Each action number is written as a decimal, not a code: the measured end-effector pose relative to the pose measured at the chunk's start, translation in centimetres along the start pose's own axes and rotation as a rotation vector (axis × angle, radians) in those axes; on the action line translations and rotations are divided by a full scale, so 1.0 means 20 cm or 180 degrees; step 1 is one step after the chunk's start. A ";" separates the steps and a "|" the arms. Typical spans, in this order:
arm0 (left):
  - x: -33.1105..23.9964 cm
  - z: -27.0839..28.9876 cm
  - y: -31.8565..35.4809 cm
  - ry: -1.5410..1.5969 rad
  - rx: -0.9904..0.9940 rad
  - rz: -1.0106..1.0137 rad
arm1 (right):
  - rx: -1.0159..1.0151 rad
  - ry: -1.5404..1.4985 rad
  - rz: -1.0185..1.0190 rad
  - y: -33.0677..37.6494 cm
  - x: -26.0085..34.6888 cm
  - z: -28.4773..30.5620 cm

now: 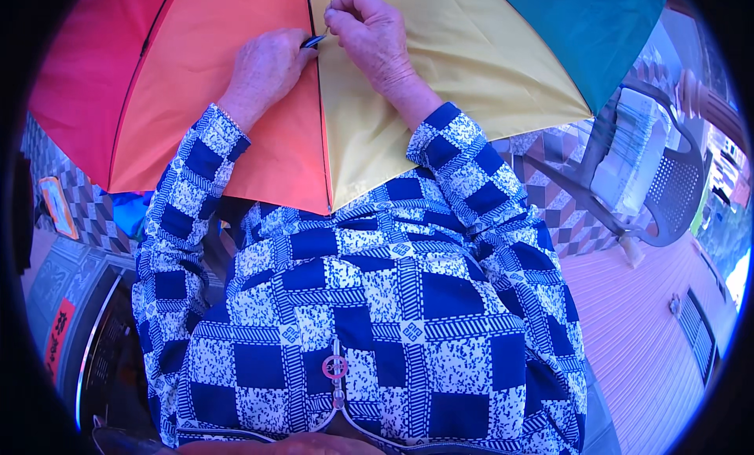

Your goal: Repairing the ribs of a rainbow umbrella using small hand tools.

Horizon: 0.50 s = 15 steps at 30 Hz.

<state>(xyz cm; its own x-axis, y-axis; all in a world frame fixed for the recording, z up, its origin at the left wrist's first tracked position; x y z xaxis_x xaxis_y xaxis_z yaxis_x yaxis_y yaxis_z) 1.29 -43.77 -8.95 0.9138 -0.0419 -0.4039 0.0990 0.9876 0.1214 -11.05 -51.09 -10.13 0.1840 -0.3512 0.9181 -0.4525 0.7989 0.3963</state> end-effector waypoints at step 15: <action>0.14 -0.02 0.11 0.4986 -0.0870 0.1711 | 0.0522 0.0606 0.0387 0.05 0.09 -0.06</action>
<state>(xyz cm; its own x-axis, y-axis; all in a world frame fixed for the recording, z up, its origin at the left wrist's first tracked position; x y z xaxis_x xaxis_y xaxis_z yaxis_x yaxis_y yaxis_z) 3.91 -41.72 -10.27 -0.4446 0.3004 -0.8438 -0.2932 0.8413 0.4541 -10.02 -50.34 -8.02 0.2732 -0.1471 0.9506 -0.6135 0.7345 0.2900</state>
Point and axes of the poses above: each hand's wrist, its own y-axis away from the middle knuckle, its own z-axis out of the back of the hand, x = y × z, the point moved 5 cm from there along -y, towards the middle knuckle, and after that the axes turned 9 degrees about -z, right-handed, at the moved point
